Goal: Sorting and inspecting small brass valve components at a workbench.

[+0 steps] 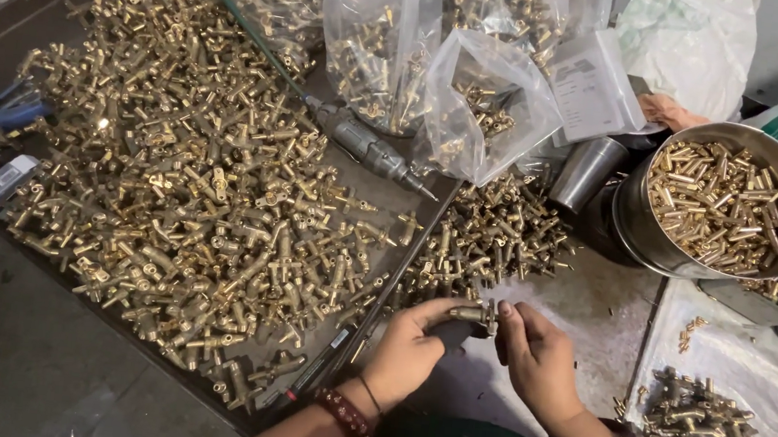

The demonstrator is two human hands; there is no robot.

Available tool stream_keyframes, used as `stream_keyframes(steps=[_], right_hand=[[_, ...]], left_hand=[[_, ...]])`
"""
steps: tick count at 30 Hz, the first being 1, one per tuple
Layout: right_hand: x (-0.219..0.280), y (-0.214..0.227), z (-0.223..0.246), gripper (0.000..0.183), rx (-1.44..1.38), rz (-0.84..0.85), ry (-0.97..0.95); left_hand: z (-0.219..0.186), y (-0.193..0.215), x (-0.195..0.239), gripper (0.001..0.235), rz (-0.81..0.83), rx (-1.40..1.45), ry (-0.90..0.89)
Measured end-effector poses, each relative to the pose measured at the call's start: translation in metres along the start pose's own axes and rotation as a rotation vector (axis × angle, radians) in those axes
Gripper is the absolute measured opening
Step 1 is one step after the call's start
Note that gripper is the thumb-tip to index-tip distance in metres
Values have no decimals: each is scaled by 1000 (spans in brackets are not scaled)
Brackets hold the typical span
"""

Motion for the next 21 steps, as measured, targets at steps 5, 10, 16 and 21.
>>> stream_keyframes(steps=[5, 10, 16, 21], right_hand=[[3, -1, 7, 35, 87, 21, 148], [4, -2, 9, 36, 137, 52, 154], [1, 1, 16, 33, 161, -12, 313], [-2, 1, -2, 41, -36, 51, -94]], left_hand=[[12, 10, -6, 29, -15, 218, 143], [5, 10, -5, 35, -29, 85, 52], [19, 13, -5, 28, 79, 231, 301], [2, 7, -2, 30, -13, 92, 135]])
Point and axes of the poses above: each hand's wrist, its own x-axis away from the middle knuckle, its own y-axis out of the back of the hand, z = x × y, the point moved 3 cm from there along -x, towards the middle knuckle, and after that the axes turned 12 degrees about y, right-handed, at the moved point
